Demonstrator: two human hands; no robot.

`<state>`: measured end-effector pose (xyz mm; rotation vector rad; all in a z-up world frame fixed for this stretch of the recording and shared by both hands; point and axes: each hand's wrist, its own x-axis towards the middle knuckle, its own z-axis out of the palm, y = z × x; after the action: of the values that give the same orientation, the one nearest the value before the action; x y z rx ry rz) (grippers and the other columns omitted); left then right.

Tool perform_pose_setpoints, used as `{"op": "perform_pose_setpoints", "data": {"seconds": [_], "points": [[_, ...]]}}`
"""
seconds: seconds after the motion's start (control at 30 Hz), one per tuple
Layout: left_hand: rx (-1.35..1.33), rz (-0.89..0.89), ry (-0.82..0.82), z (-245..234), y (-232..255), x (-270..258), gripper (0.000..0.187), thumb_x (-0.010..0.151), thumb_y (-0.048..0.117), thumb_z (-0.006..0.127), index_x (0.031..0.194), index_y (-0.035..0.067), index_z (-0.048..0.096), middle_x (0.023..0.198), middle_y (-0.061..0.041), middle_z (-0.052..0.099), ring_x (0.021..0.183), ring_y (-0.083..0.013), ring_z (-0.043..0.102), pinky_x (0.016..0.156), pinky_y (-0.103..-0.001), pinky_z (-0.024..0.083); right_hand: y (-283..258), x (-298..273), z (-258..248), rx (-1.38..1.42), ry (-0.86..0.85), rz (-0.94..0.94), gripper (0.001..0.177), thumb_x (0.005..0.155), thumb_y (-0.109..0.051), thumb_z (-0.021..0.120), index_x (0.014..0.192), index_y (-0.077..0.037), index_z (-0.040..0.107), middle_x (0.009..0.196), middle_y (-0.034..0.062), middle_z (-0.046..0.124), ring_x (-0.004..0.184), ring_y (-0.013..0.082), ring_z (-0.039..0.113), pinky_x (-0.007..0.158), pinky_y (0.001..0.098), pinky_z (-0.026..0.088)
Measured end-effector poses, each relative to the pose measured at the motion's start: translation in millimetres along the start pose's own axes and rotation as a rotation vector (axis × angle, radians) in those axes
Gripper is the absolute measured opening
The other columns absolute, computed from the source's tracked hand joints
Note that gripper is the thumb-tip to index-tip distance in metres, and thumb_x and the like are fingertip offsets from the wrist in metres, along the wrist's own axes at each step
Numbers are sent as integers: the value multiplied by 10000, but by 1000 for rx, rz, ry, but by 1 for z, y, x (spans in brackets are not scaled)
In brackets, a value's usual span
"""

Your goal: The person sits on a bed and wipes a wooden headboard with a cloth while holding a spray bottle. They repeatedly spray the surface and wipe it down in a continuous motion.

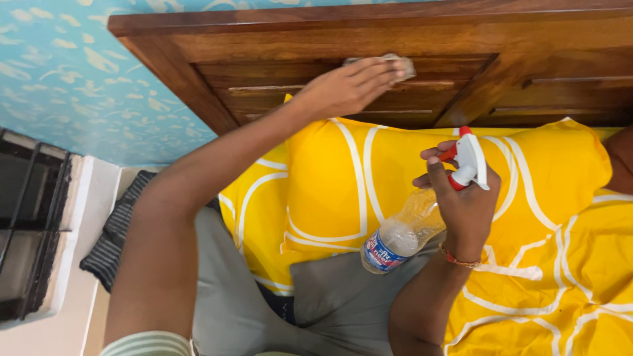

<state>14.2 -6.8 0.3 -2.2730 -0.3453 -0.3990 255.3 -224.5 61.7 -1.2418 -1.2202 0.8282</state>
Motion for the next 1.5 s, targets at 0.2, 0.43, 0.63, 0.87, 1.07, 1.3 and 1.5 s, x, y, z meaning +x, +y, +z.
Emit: {"op": "perform_pose_setpoints", "data": {"seconds": [0.2, 0.43, 0.63, 0.87, 1.07, 1.3, 1.5], "points": [[80, -86, -102, -59, -25, -102, 486, 985, 164, 610, 1460, 63, 614, 1597, -53, 506, 1509, -233, 420, 1290, -390, 307, -2, -3, 4, 2, -27, -75, 171, 999, 56, 668, 1153, 104, 611, 1024, 168, 732, 802, 197, 745, 683, 318, 664], [-118, -365, -18, -133, -18, -163, 414, 995, 83, 671, 1407, 50, 671, 1563, -71, 554, 1496, -264, 461, 1283, -414, 401, -10, -7, 13, -42, -41, -95, 154, 1003, 66, 665, 1142, 104, 609, 1028, 165, 729, 792, 197, 739, 686, 310, 648], [-13, -698, 249, -158, -14, -174, 260, 1067, 5, 677, 1308, 79, 741, 1448, -108, 641, 1412, -315, 539, 1238, -508, 417, -13, -10, 21, -56, -66, -123, 127, 1010, 66, 668, 1121, 102, 618, 1045, 156, 724, 808, 191, 736, 698, 310, 650], [-139, -893, 414, -126, -59, -147, 407, 968, -75, 655, 1345, 67, 706, 1405, -109, 658, 1320, -321, 623, 1215, -516, 429, -16, -13, 36, -111, -89, -132, 180, 989, 62, 678, 1160, 93, 632, 1020, 144, 731, 823, 179, 740, 705, 301, 645], [-148, -832, 342, -100, -42, -78, 552, 932, -78, 634, 1436, 146, 622, 1441, -82, 620, 1376, -297, 570, 1206, -471, 423, -15, -15, 48, -142, -107, -135, 182, 980, 56, 686, 1153, 92, 640, 1015, 141, 738, 823, 178, 745, 703, 305, 645], [-221, -750, 353, -52, -18, 25, 552, 930, 116, 694, 1461, 94, 547, 1480, -90, 549, 1395, -300, 519, 1242, -481, 390, -19, -18, 55, -195, -124, -123, 181, 967, 52, 682, 1139, 92, 644, 1007, 136, 743, 793, 179, 750, 692, 297, 631], [-162, -670, 361, -29, -10, 56, 529, 997, 93, 621, 1504, 37, 481, 1522, -124, 487, 1422, -315, 474, 1268, -488, 376, -39, -32, 63, -216, -136, -135, 148, 966, 62, 666, 1111, 85, 646, 1006, 124, 743, 759, 164, 737, 666, 272, 585]]}}
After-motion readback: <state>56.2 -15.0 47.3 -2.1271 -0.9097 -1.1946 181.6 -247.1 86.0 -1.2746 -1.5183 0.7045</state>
